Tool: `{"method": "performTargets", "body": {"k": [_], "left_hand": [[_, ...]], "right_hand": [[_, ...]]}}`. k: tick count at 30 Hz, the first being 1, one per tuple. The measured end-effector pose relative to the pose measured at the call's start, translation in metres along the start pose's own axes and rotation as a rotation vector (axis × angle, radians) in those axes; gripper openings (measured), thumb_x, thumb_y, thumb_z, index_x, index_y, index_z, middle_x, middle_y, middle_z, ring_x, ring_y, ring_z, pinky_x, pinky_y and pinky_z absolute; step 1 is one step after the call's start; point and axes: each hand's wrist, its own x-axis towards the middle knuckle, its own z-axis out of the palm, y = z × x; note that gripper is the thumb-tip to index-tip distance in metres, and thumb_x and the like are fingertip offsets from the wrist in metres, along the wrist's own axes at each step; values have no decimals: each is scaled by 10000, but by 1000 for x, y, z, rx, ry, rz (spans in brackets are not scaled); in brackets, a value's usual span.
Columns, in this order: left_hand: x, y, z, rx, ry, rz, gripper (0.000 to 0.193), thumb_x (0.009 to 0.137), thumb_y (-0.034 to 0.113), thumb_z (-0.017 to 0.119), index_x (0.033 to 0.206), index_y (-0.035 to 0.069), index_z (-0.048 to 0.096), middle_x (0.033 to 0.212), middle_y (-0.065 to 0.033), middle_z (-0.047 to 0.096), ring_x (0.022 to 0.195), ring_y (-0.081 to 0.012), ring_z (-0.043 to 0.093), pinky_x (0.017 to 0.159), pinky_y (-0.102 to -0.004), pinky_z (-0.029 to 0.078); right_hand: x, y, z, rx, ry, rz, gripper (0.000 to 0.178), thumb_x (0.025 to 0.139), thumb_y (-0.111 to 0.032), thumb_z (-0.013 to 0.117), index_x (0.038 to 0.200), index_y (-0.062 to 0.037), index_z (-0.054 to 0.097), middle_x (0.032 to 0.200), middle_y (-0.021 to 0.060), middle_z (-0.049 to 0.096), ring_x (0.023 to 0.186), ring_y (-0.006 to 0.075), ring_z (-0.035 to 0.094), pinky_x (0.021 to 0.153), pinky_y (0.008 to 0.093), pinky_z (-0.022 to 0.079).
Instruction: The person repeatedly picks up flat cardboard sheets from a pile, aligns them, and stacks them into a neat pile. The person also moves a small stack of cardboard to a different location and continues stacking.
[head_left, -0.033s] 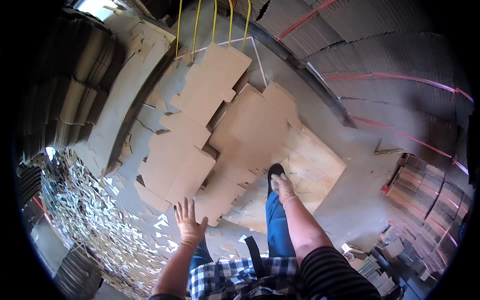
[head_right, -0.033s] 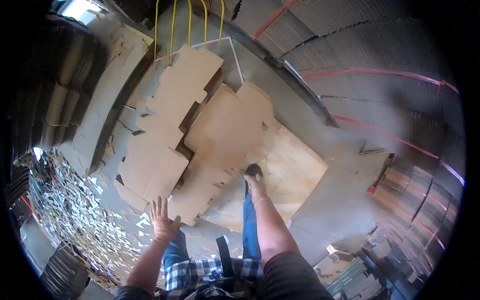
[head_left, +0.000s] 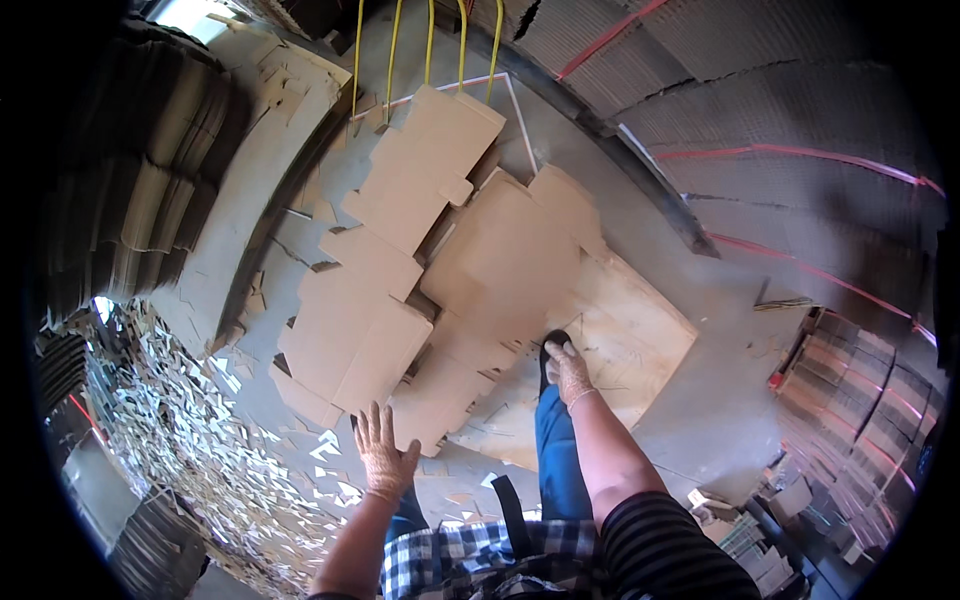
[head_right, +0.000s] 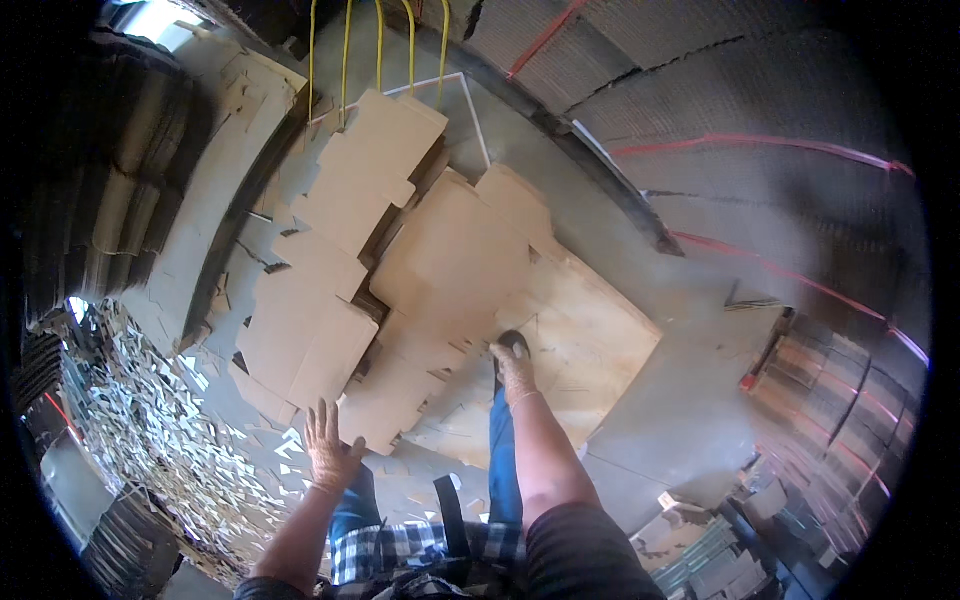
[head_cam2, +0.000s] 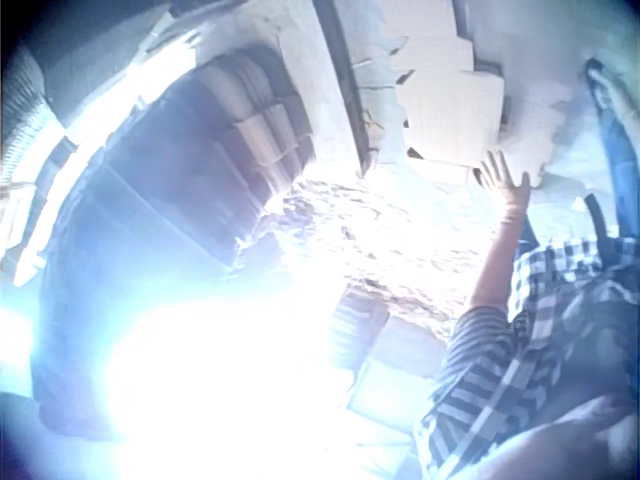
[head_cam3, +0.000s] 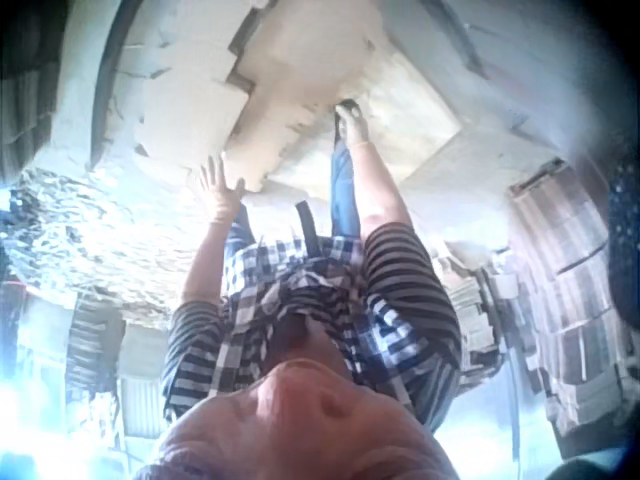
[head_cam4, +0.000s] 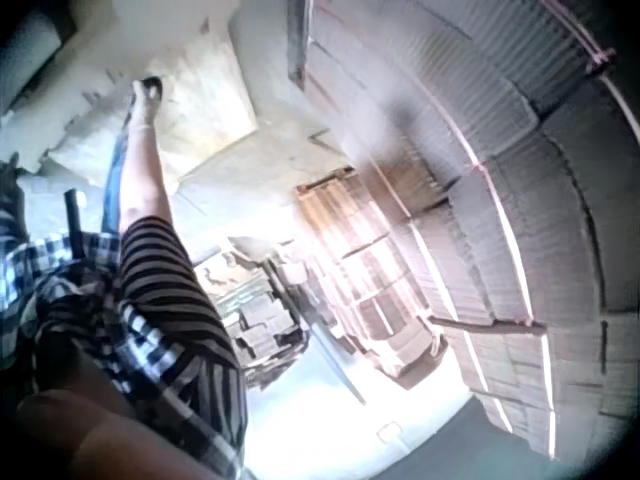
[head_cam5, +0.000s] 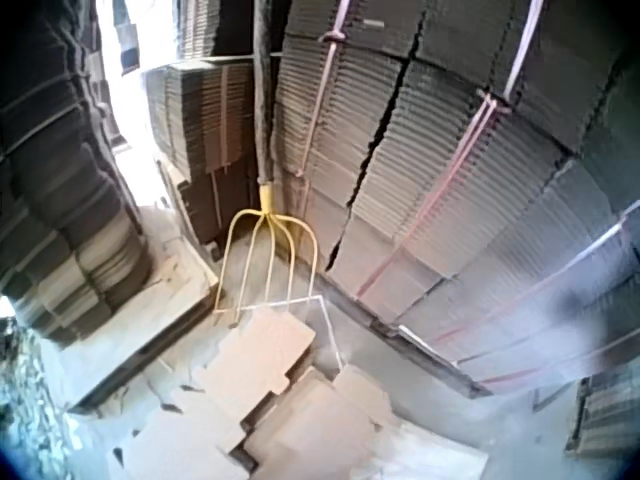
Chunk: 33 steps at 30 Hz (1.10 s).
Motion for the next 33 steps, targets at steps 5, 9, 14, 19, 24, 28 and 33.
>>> {"method": "performTargets", "body": {"k": [5, 9, 14, 19, 24, 28, 33], "left_hand": [[2, -9, 39, -38, 111, -138, 906, 753, 262, 770, 1522, 34, 349, 1607, -263, 259, 1483, -498, 200, 1206, -599, 167], [10, -19, 63, -47, 88, -176, 917, 751, 244, 767, 1527, 24, 331, 1610, -256, 256, 1472, -505, 213, 1207, -580, 190], [-8, -27, 80, -18, 16, -208, 953, 731, 267, 773, 1535, 33, 319, 1602, -256, 274, 1468, -501, 225, 1207, -576, 200], [-30, -26, 88, -57, -25, -271, 951, 729, 276, 774, 1532, 36, 325, 1595, -247, 295, 1457, -497, 251, 1200, -580, 207], [-71, -30, 72, -56, -136, -257, 935, 733, 310, 774, 1520, 41, 348, 1581, -235, 323, 1447, -488, 272, 1196, -572, 222], [-106, -43, 38, -150, -230, -230, 862, 745, 355, 762, 1469, 30, 426, 1526, -247, 409, 1416, -443, 360, 1180, -520, 289], [-106, -56, -57, -141, -204, -20, 543, 847, 325, 680, 1328, 88, 592, 1086, -235, 704, 1036, -444, 658, 888, -494, 535]], "right_hand": [[55, -24, 44, 220, -63, -136, 785, 852, -374, 768, 1470, -35, 423, 1364, 104, 565, 1207, 231, 552, 1008, 375, 438], [125, -13, 52, 15, -32, -211, 724, 839, -355, 789, 1411, -25, 492, 1305, 88, 606, 1153, 196, 578, 995, 341, 436], [92, -44, 58, -50, -173, -102, 665, 828, -382, 778, 1391, -136, 525, 1348, 20, 577, 1242, 203, 510, 995, 447, 398], [71, -47, 57, -16, -89, -134, 746, 799, -349, 817, 1380, 14, 523, 1260, 81, 652, 1200, 212, 577, 1049, 355, 421], [31, 12, -5, -529, 90, -397, 872, 788, -413, 806, 1471, 1, 454, 1396, 176, 592, 1338, 293, 525, 1104, 387, 404], [-70, 67, -158, -903, 89, -338, 810, 771, -404, 811, 1400, 17, 523, 1291, 228, 638, 1200, 316, 617, 1010, 397, 482], [-300, 187, -311, -1158, 194, 275, 805, 810, -588, 682, 1301, 45, 607, 1315, 254, 622, 1253, 386, 577, 1082, 438, 435]]}}
